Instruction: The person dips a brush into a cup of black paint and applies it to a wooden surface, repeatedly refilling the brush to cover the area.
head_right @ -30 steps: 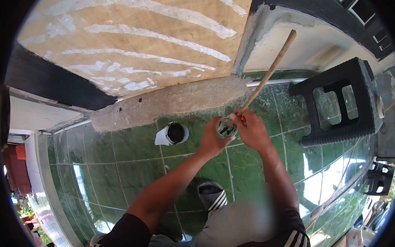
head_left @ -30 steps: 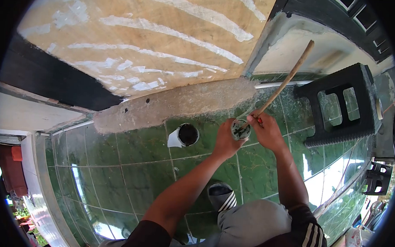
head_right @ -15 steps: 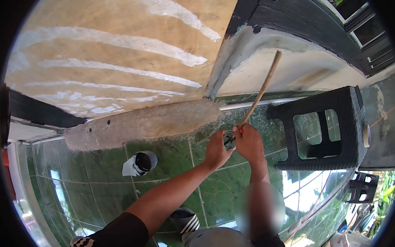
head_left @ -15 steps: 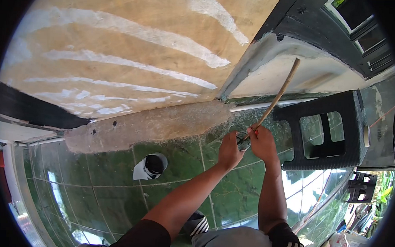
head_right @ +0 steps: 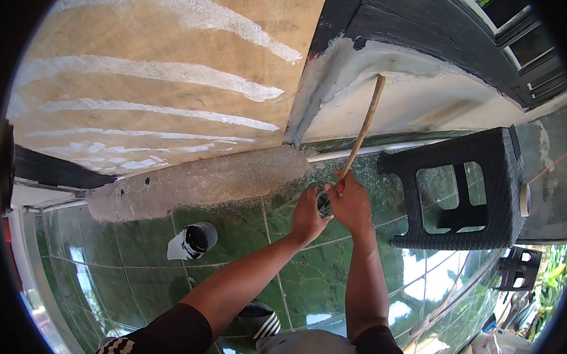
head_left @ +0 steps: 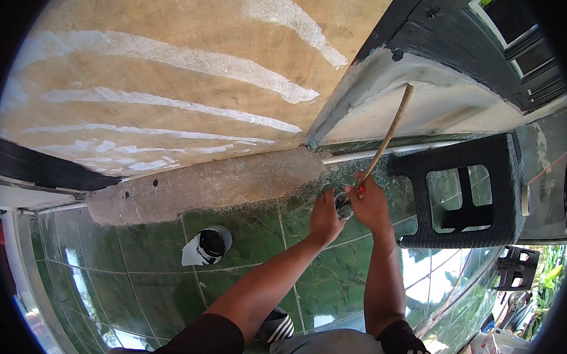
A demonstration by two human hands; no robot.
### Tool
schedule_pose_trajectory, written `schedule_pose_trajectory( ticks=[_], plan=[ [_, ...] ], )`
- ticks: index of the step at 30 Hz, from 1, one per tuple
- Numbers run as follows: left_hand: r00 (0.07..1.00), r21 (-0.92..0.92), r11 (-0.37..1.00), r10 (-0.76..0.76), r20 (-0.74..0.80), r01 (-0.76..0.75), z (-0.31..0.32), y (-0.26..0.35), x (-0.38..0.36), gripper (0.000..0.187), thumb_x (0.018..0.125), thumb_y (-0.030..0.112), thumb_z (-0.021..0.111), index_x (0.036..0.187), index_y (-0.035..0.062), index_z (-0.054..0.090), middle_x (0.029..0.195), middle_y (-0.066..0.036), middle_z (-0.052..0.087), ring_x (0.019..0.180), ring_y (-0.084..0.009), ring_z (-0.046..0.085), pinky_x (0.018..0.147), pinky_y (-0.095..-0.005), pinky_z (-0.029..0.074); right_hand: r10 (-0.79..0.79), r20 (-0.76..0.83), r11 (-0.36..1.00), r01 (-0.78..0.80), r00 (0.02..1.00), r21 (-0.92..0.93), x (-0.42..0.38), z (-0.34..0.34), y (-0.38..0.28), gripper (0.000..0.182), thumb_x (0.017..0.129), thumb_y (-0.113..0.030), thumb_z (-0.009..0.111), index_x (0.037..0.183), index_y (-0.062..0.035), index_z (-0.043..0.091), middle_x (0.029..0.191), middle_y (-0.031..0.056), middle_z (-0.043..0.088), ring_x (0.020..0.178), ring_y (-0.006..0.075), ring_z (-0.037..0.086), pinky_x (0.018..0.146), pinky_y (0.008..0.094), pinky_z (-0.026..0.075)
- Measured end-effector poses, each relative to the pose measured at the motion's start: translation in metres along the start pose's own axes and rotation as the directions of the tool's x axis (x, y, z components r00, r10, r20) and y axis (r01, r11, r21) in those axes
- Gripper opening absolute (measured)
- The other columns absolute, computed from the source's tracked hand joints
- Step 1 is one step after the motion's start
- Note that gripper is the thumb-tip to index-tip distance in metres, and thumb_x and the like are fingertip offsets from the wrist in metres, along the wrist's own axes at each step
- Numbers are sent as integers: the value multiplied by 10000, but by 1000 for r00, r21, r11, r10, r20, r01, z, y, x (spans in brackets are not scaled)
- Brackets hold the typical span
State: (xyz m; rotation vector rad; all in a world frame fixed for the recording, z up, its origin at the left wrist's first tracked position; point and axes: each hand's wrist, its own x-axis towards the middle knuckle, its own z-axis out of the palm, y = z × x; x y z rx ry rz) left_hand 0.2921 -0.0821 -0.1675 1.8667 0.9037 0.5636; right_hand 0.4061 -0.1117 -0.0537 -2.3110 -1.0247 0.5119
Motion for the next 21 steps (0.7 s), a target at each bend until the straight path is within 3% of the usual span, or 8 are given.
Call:
schedule_pose_trajectory(
  ticks=[6, 12, 21],
  plan=[
    [995, 43, 997, -69, 72, 66, -15, 7, -13, 1153, 713, 187, 946, 1581, -30, 219, 1456, -289, 468, 1334, -469, 484, 1138, -507, 416, -44, -74, 998, 41, 996, -37, -1, 6, -5, 648, 881, -298, 821, 1407, -22, 563, 953, 138, 709, 882, 319, 716, 788, 426, 566],
    [977, 101, 983, -166, 132, 154, -33, 4, -31, 1293, 711, 241, 963, 1635, -1, 92, 1497, -270, 424, 1390, -428, 446, 1173, -485, 393, -35, -166, 999, 35, 986, -2, -3, 8, -9, 663, 890, -295, 823, 1422, -15, 544, 973, 126, 701, 898, 317, 703, 810, 442, 559],
    [960, 125, 977, -194, 203, 172, -62, -1, -59, 1330, 719, 295, 962, 1652, 26, 52, 1527, -293, 390, 1413, -448, 419, 1191, -511, 363, 15, -323, 996, 14, 946, 88, 1, 20, -5, 590, 886, -248, 826, 1367, -12, 578, 974, 128, 710, 893, 304, 678, 825, 429, 544]
  ],
)
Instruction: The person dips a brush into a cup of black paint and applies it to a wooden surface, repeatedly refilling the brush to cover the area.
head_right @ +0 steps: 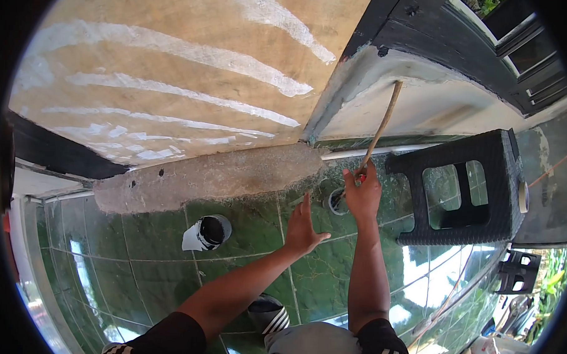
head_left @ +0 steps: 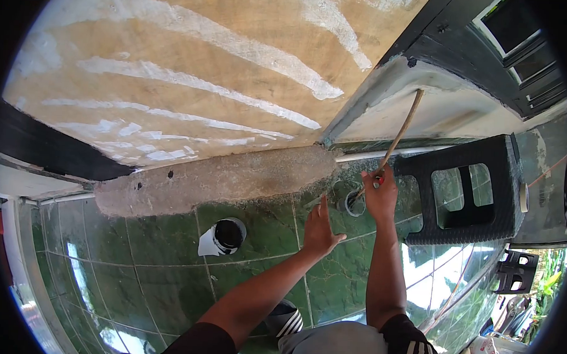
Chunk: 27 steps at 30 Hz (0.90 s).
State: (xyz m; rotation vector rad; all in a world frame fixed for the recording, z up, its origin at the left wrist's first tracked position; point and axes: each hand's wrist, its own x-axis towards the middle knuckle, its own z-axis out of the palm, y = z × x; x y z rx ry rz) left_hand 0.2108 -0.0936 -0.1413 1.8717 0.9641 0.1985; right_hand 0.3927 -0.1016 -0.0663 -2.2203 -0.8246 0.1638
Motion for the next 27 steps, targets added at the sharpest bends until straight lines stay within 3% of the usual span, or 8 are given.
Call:
schedule_pose_trajectory(
  ticks=[6, 9, 12, 15, 21, 27],
  plan=[
    [1000, -50, 999, 11, -20, -12, -14, -5, -24, 1319, 720, 310, 960, 1650, 13, 72, 1526, -305, 390, 1418, -458, 410, 1189, -515, 353, -26, -98, 1000, 26, 995, 0, -2, 6, -5, 506, 880, -240, 830, 1272, -11, 606, 1006, 131, 716, 912, 299, 683, 847, 425, 535],
    [996, -62, 996, 63, -67, -67, -17, -11, -32, 1335, 694, 296, 974, 1641, -9, 83, 1513, -296, 405, 1407, -456, 418, 1179, -512, 362, -74, -114, 997, 70, 991, -38, -2, 10, -6, 433, 925, -197, 792, 1267, 15, 629, 1003, 117, 721, 888, 224, 689, 817, 384, 540],
    [996, -45, 997, 62, -60, -65, -18, -14, -35, 1305, 702, 302, 968, 1639, -5, 114, 1503, -288, 420, 1386, -455, 436, 1166, -510, 372, -33, -85, 999, 35, 996, 28, -3, 12, -5, 309, 949, -153, 758, 1199, 5, 666, 966, 111, 732, 867, 229, 696, 805, 368, 539],
    [998, -36, 998, 54, -21, -55, -21, -16, -38, 1253, 714, 313, 959, 1633, -1, 167, 1481, -278, 445, 1365, -449, 458, 1150, -506, 385, -90, -137, 995, 94, 986, 20, -11, 13, -10, 184, 945, -81, 724, 1115, -16, 708, 898, 140, 739, 809, 306, 707, 804, 396, 551],
    [999, -31, 999, 43, 31, -42, -30, -19, -45, 1141, 762, 320, 926, 1618, 25, 232, 1481, -242, 452, 1362, -421, 473, 1136, -502, 397, -148, -276, 988, 130, 950, -81, -7, 7, -12, 159, 934, -88, 735, 1074, -14, 723, 954, 176, 762, 879, 349, 742, 796, 410, 558],
    [997, 1, 997, 72, -4, -72, -33, -32, -49, 1124, 745, 302, 931, 1598, 12, 259, 1423, -255, 494, 1322, -429, 499, 1099, -524, 419, -91, -350, 994, 66, 932, -83, 5, 12, 4, 199, 928, -121, 754, 1092, -15, 722, 952, 162, 765, 868, 346, 738, 812, 418, 560]
  ],
)
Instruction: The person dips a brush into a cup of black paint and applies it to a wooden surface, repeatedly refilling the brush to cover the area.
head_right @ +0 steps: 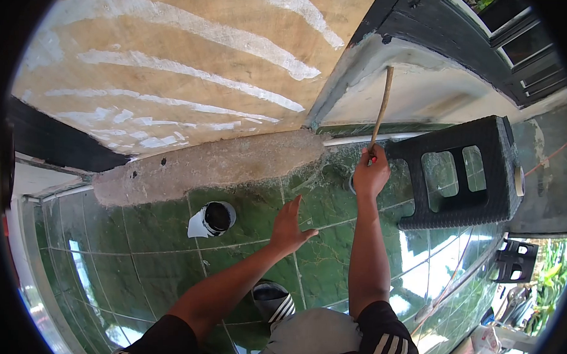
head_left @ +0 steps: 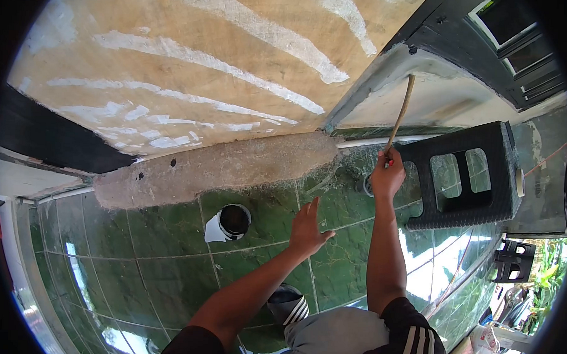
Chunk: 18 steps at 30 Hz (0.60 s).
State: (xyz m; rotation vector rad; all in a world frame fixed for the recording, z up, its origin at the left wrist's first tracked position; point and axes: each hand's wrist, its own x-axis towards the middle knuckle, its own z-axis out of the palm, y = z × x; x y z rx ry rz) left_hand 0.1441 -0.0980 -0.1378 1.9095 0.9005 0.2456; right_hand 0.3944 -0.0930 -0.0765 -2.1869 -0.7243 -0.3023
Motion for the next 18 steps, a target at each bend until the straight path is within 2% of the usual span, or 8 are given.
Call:
schedule_pose_trajectory(
  ticks=[6, 9, 12, 15, 17, 18],
  plan=[
    [1000, 29, 999, -27, 7, 27, -2, -3, -4, 1115, 752, 315, 926, 1598, 22, 260, 1434, -252, 491, 1334, -432, 491, 1112, -523, 414, 34, 49, 999, -35, 998, 23, 1, 0, 4, 299, 906, -155, 790, 1166, -23, 727, 977, 145, 766, 892, 316, 734, 856, 417, 552],
    [999, 46, 999, -27, 23, 26, -3, -2, -3, 1106, 788, 358, 905, 1616, 44, 243, 1498, -230, 446, 1363, -415, 481, 1116, -523, 408, 29, 54, 999, -31, 998, 43, 1, -1, 3, 390, 899, -166, 800, 1249, -27, 700, 1044, 156, 757, 951, 321, 726, 868, 415, 549],
    [999, 16, 999, -29, 19, 29, -4, -1, -5, 1090, 795, 350, 899, 1615, 44, 250, 1486, -237, 460, 1366, -423, 476, 1123, -529, 398, 27, 17, 1000, -28, 999, 15, 3, -5, 0, 498, 893, -158, 805, 1342, -17, 643, 1137, 172, 736, 1018, 319, 712, 902, 418, 542],
    [990, -28, 995, 94, -108, -98, -4, -3, -18, 1003, 829, 323, 871, 1596, 40, 289, 1450, -249, 491, 1339, -432, 499, 1107, -513, 419, -46, -76, 999, 48, 996, 19, 8, -29, -8, 528, 917, -111, 774, 1407, -15, 604, 1198, 153, 714, 1094, 259, 682, 953, 383, 522],
    [977, -101, 984, 126, -173, -145, -13, 5, -37, 874, 844, 279, 858, 1536, 29, 387, 1378, -240, 550, 1258, -405, 569, 1050, -492, 471, -64, -115, 997, 70, 991, 44, 10, -62, -43, 533, 910, -3, 722, 1429, -32, 600, 1238, 139, 695, 1123, 234, 666, 962, 370, 515],
    [969, -134, 978, 130, -212, -160, -20, 9, -50, 810, 852, 257, 852, 1507, 23, 435, 1342, -235, 579, 1217, -392, 605, 1022, -481, 497, -85, -90, 981, 99, 992, 166, 8, -79, -60, 535, 929, -4, 685, 1452, -29, 576, 1263, 138, 681, 1153, 225, 640, 956, 358, 496]
  ],
)
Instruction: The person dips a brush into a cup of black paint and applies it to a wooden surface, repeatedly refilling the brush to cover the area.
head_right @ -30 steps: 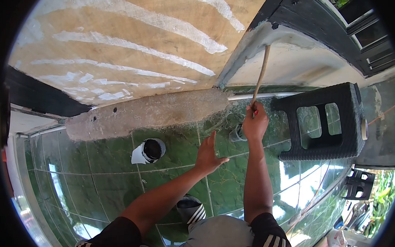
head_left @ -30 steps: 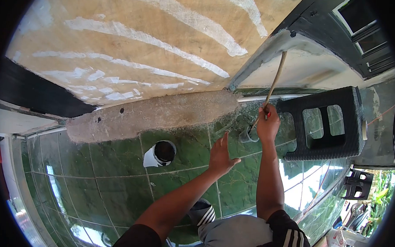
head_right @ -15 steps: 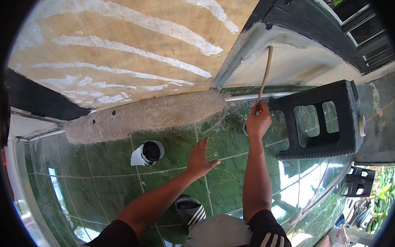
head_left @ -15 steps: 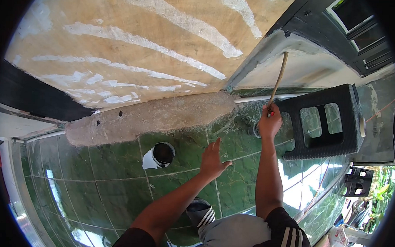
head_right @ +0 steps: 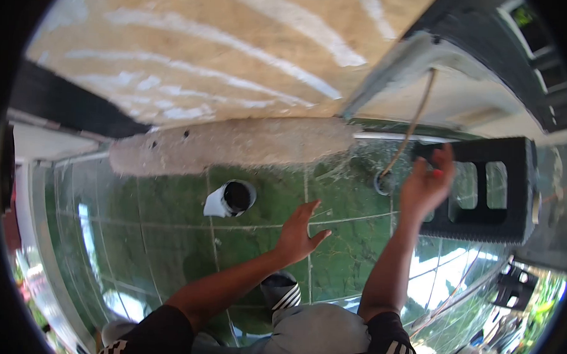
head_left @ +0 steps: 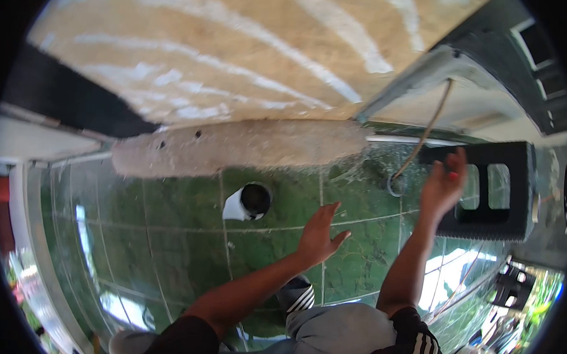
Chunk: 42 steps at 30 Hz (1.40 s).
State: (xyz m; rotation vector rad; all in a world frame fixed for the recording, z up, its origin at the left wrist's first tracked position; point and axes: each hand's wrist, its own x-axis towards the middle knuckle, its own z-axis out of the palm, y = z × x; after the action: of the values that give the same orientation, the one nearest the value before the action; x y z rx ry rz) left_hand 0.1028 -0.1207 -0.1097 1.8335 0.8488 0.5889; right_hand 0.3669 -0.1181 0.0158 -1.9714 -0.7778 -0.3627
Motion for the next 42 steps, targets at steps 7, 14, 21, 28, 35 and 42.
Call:
schedule_pose_trajectory(
  ticks=[7, 14, 21, 28, 35, 42],
  plan=[
    [980, -106, 981, -171, -99, 161, -63, -5, -91, 322, 917, 171, 781, 1168, 25, 642, 1002, -163, 677, 856, -285, 694, 754, -397, 553, -265, 448, 714, -139, 854, 686, -37, -26, -141, 419, 1040, -211, 586, 1398, 2, 633, 1317, 142, 622, 1153, 233, 605, 941, 327, 458],
    [662, 59, 942, -187, -726, 331, -163, -31, -71, 296, 947, 217, 760, 1094, 8, 611, 797, -148, 613, 747, -300, 608, 711, -434, 493, -432, 855, 897, 44, 288, 439, -89, 23, -194, 289, 1072, -276, 588, 1174, -28, 695, 995, 151, 581, 908, 253, 625, 823, 386, 498],
    [822, -22, 829, -558, -114, 559, -186, -74, -34, 453, 1057, 366, 597, 1343, 15, 617, 1077, -158, 714, 1030, -255, 702, 830, -381, 547, -532, 813, 847, 152, 238, 510, -107, 33, -225, 232, 989, -193, 712, 1136, -14, 696, 985, 168, 619, 840, 336, 634, 790, 403, 506],
    [786, -494, 682, -618, 6, 540, -244, -47, -58, 401, 1108, 277, 517, 1384, -5, 589, 1242, -140, 670, 1089, -225, 685, 887, -326, 609, -593, 805, 780, 266, 24, 567, -121, 35, -274, 204, 911, -119, 751, 1067, 8, 717, 986, 178, 671, 910, 394, 670, 828, 462, 525],
    [711, -549, 619, -700, -62, 561, -363, 43, -133, 437, 1109, 261, 516, 1440, -24, 536, 1287, -136, 650, 1141, -227, 666, 996, -332, 572, -699, 705, 639, 337, -121, 692, -161, 61, -357, 207, 910, -204, 745, 966, -4, 743, 918, 167, 697, 888, 386, 679, 826, 478, 535],
    [633, -622, 606, -742, -220, 496, -377, 48, -194, 455, 1110, 264, 511, 1446, -43, 524, 1287, -134, 650, 1145, -212, 660, 1012, -344, 559, -763, 646, 622, 235, -34, 747, -237, 88, -377, 214, 912, -226, 725, 919, -13, 736, 886, 163, 701, 891, 394, 667, 815, 497, 522]
  ],
)
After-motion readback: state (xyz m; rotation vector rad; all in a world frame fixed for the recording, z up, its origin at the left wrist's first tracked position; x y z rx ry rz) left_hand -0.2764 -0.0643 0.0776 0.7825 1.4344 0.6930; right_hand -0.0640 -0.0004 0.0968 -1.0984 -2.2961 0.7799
